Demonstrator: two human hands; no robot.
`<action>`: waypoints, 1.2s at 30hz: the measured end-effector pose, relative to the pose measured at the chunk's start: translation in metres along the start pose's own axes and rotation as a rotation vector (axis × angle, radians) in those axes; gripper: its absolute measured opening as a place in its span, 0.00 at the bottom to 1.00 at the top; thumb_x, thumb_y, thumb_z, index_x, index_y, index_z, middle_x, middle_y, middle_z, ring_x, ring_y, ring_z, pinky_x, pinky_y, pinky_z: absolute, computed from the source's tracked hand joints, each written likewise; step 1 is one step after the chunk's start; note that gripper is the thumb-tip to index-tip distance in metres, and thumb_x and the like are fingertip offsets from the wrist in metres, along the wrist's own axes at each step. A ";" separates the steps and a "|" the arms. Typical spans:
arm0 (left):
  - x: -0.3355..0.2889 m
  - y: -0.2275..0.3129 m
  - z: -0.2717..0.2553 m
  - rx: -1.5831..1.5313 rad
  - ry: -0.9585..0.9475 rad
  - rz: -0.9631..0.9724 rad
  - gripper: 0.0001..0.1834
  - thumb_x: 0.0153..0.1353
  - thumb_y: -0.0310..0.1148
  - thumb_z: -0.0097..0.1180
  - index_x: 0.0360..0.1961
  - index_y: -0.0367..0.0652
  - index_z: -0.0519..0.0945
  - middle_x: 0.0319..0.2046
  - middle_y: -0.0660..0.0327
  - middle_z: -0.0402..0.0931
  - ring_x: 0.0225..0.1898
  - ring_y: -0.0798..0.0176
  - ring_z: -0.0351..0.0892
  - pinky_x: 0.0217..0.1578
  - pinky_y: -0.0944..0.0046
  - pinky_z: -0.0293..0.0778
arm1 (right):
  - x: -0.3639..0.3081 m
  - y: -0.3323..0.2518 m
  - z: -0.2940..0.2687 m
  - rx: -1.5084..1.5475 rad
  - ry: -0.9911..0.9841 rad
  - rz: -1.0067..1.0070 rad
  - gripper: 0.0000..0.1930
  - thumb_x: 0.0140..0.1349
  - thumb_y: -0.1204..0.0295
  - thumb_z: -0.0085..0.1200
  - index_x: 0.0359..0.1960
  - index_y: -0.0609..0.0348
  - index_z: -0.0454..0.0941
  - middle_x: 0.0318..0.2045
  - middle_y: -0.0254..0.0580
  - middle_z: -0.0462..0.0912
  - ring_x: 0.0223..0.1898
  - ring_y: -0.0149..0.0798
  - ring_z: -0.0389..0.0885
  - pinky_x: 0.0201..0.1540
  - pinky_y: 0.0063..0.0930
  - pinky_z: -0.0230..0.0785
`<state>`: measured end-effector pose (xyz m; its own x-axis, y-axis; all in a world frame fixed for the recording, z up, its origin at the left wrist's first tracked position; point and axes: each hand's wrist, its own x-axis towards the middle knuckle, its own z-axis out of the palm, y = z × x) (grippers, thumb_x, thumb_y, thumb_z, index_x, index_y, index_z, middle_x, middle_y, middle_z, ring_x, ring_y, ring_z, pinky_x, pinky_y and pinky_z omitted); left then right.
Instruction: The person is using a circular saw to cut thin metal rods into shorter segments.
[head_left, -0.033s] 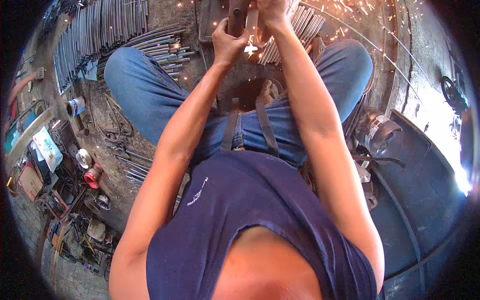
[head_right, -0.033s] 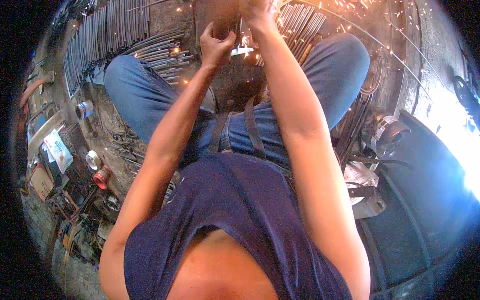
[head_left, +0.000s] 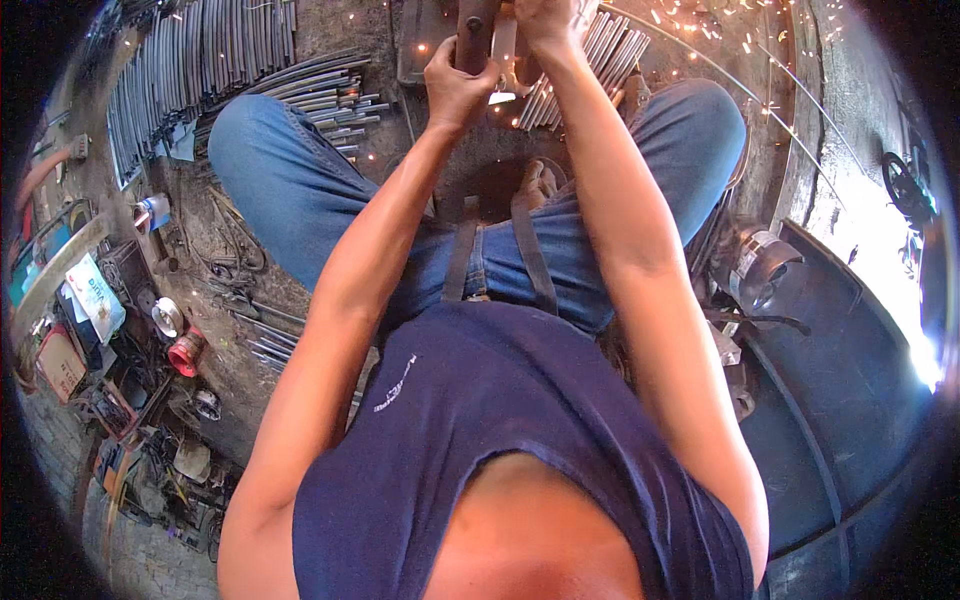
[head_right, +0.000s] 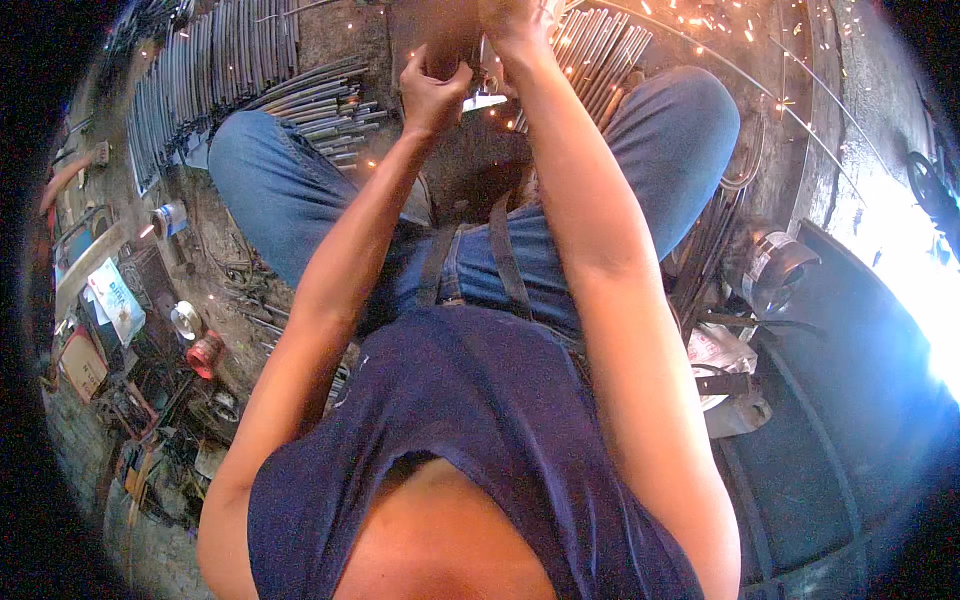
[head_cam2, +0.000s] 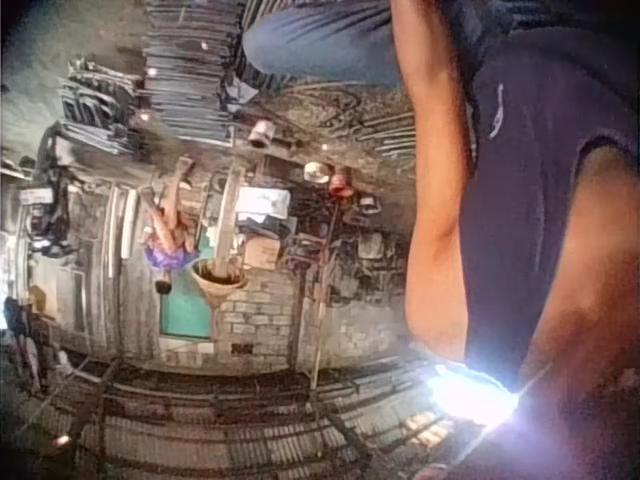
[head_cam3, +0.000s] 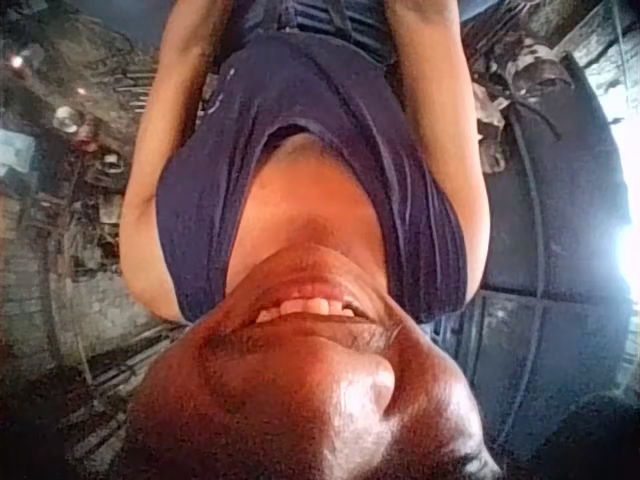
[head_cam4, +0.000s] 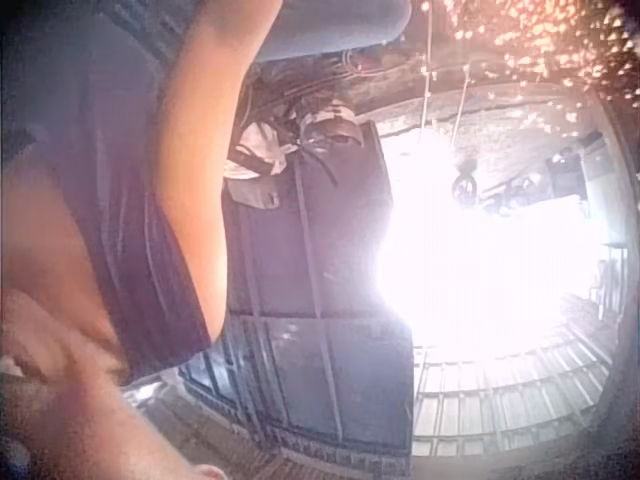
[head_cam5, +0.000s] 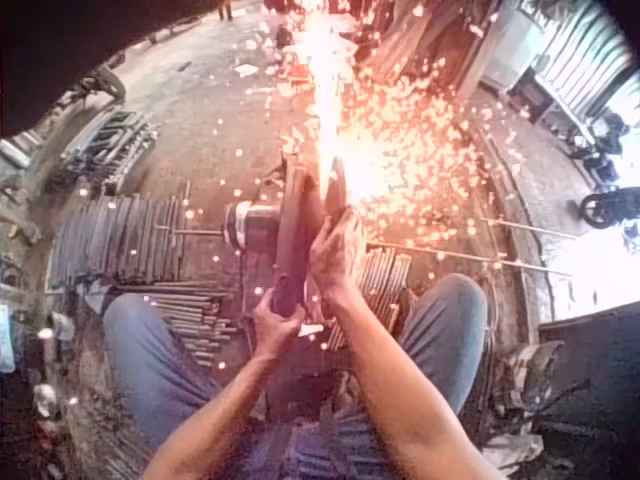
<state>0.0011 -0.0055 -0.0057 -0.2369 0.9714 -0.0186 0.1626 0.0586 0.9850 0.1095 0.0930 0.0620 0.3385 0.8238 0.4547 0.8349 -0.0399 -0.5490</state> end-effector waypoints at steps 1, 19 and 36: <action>-0.001 -0.002 0.000 -0.017 0.011 0.039 0.16 0.46 0.32 0.63 0.35 0.34 0.78 0.26 0.55 0.82 0.29 0.65 0.81 0.34 0.63 0.76 | -0.002 0.000 -0.001 -0.001 -0.003 0.002 0.22 0.66 0.69 0.43 0.55 0.77 0.65 0.43 0.69 0.76 0.45 0.61 0.75 0.49 0.46 0.68; 0.055 0.097 0.002 -0.157 -0.027 -0.127 0.39 0.41 0.29 0.66 0.55 0.23 0.65 0.23 0.52 0.79 0.15 0.66 0.77 0.13 0.63 0.72 | 0.100 -0.031 -0.026 0.037 -0.268 0.055 0.24 0.59 0.67 0.50 0.51 0.75 0.66 0.45 0.74 0.75 0.51 0.65 0.75 0.54 0.47 0.69; 0.038 0.171 -0.059 0.522 -0.204 0.474 0.29 0.52 0.52 0.65 0.45 0.39 0.80 0.39 0.47 0.82 0.44 0.45 0.81 0.45 0.55 0.74 | 0.042 -0.025 -0.100 0.019 -0.319 -0.067 0.15 0.49 0.70 0.55 0.38 0.67 0.76 0.35 0.66 0.81 0.41 0.63 0.81 0.47 0.47 0.74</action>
<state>-0.0370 0.0275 0.1719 0.1467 0.9403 0.3072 0.6503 -0.3257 0.6864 0.1467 0.0722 0.1649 0.1272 0.9601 0.2489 0.8414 0.0284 -0.5396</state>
